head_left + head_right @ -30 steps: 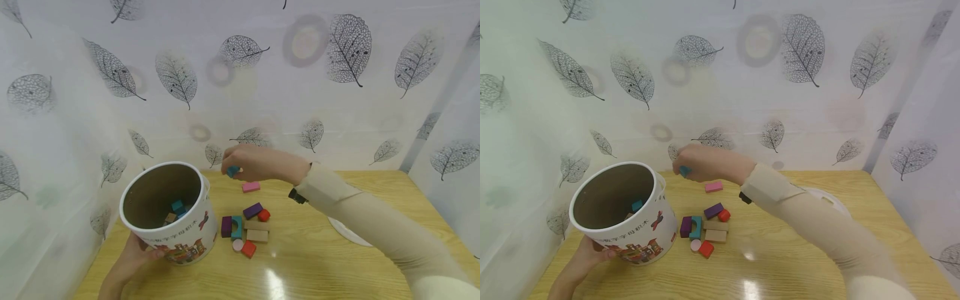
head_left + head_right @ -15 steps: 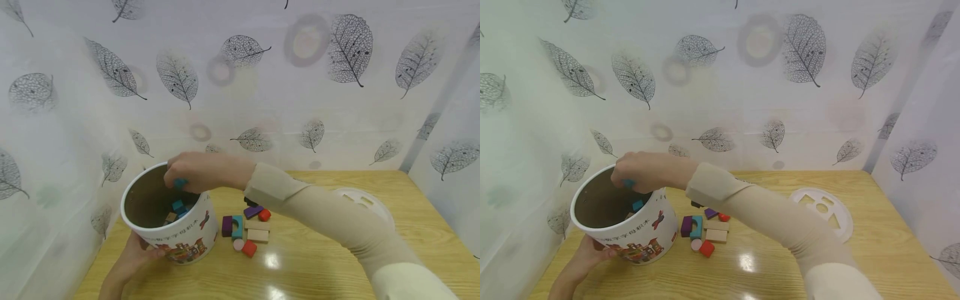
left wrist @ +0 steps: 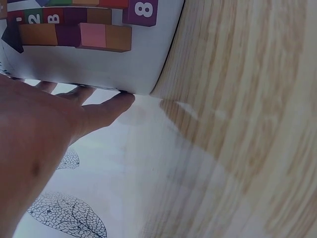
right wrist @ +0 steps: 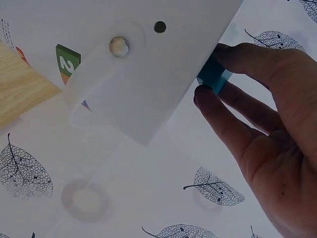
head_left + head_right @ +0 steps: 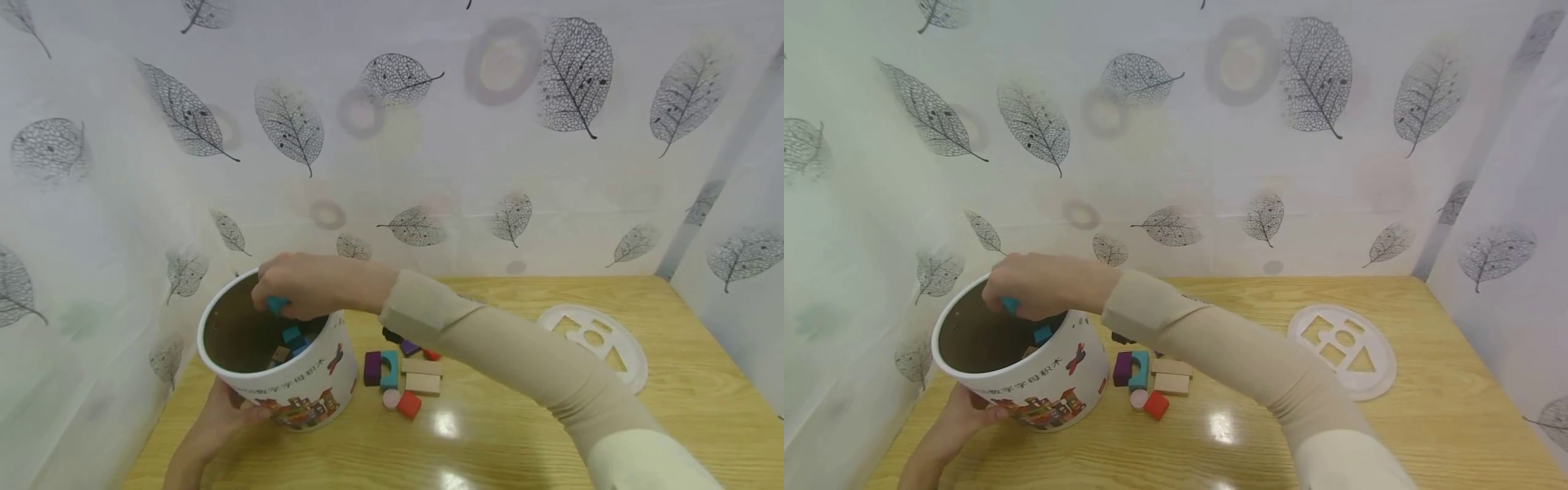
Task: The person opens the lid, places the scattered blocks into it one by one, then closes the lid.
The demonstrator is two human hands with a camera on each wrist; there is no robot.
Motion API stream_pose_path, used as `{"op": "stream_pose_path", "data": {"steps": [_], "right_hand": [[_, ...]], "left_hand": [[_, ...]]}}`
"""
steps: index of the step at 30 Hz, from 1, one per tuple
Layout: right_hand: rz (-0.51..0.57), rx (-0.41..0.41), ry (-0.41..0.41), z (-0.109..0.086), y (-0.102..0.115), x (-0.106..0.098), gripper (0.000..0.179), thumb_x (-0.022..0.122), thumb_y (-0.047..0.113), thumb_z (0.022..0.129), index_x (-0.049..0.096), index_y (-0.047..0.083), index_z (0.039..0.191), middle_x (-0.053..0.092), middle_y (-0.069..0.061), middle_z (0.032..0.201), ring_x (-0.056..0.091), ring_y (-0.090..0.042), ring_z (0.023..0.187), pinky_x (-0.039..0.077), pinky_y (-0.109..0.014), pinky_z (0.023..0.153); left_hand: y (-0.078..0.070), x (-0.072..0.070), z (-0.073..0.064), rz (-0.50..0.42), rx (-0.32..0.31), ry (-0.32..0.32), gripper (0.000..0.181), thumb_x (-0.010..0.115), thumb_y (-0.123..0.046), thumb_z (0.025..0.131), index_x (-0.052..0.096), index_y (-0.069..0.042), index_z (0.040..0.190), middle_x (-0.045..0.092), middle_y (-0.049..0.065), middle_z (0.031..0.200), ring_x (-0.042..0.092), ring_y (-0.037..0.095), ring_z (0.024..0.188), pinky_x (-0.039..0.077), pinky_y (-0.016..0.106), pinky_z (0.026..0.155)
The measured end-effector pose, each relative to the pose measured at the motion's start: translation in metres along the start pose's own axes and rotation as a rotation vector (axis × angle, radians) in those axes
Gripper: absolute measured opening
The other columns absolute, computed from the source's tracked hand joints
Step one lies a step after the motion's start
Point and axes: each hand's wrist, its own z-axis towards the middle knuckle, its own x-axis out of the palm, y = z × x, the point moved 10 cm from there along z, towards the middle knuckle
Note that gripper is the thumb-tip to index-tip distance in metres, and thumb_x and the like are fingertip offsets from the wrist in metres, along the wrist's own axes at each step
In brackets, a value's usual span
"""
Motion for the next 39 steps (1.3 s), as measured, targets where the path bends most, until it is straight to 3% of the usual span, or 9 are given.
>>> {"op": "stream_pose_path", "data": {"steps": [7, 14, 19, 25, 33, 39], "right_hand": [[0.031, 0.024, -0.011, -0.003, -0.005, 0.002, 0.023, 0.069, 0.014, 0.097, 0.073, 0.012, 0.120, 0.070, -0.003, 0.122, 0.061, -0.013, 0.112, 0.050, -0.016, 0.097], [0.031, 0.029, -0.096, -0.015, -0.012, -0.011, 0.023, 0.069, 0.017, 0.097, 0.074, 0.013, 0.119, 0.070, -0.004, 0.122, 0.064, -0.014, 0.110, 0.052, -0.019, 0.097], [0.058, 0.053, -0.178, -0.040, -0.027, -0.026, 0.024, 0.070, 0.016, 0.097, 0.074, 0.011, 0.119, 0.070, -0.007, 0.124, 0.065, -0.017, 0.114, 0.053, -0.023, 0.100], [0.102, 0.084, -0.277, -0.082, -0.055, -0.035, 0.020, 0.072, 0.013, 0.095, 0.075, 0.007, 0.114, 0.072, -0.009, 0.117, 0.067, -0.020, 0.105, 0.057, -0.027, 0.092], [0.101, 0.169, -0.292, -0.133, -0.091, -0.010, 0.018, 0.072, 0.010, 0.094, 0.075, 0.007, 0.111, 0.071, -0.010, 0.112, 0.070, -0.023, 0.100, 0.061, -0.031, 0.086], [0.092, 0.163, -0.261, -0.157, -0.105, 0.036, 0.018, 0.074, 0.007, 0.091, 0.075, 0.005, 0.109, 0.072, -0.011, 0.108, 0.070, -0.022, 0.089, 0.061, -0.029, 0.079]], "left_hand": [[0.002, -0.001, -0.001, 0.003, 0.007, -0.006, 0.092, 0.074, 0.000, 0.084, 0.020, -0.011, 0.157, 0.051, 0.015, 0.143, 0.057, 0.003, 0.124, 0.046, 0.018, 0.102], [0.003, -0.003, -0.001, 0.023, 0.014, -0.027, 0.094, 0.075, 0.002, 0.080, 0.023, -0.009, 0.156, 0.054, 0.012, 0.141, 0.058, 0.003, 0.123, 0.046, 0.018, 0.101], [0.002, -0.003, -0.001, 0.023, 0.021, -0.032, 0.093, 0.074, 0.005, 0.078, 0.024, -0.007, 0.156, 0.056, 0.012, 0.140, 0.059, 0.003, 0.123, 0.047, 0.018, 0.101], [-0.002, -0.003, -0.001, 0.025, 0.047, -0.027, 0.097, 0.074, 0.005, 0.077, 0.021, -0.008, 0.158, 0.052, 0.014, 0.144, 0.057, 0.004, 0.125, 0.047, 0.019, 0.101], [-0.003, -0.002, 0.001, 0.027, 0.023, -0.030, 0.101, 0.075, 0.003, 0.079, 0.017, -0.014, 0.160, 0.047, 0.015, 0.147, 0.056, 0.003, 0.126, 0.047, 0.018, 0.101], [-0.003, -0.001, 0.001, 0.020, 0.033, -0.021, 0.101, 0.074, 0.003, 0.080, 0.016, -0.013, 0.161, 0.047, 0.016, 0.147, 0.056, 0.004, 0.128, 0.046, 0.018, 0.101]]}}
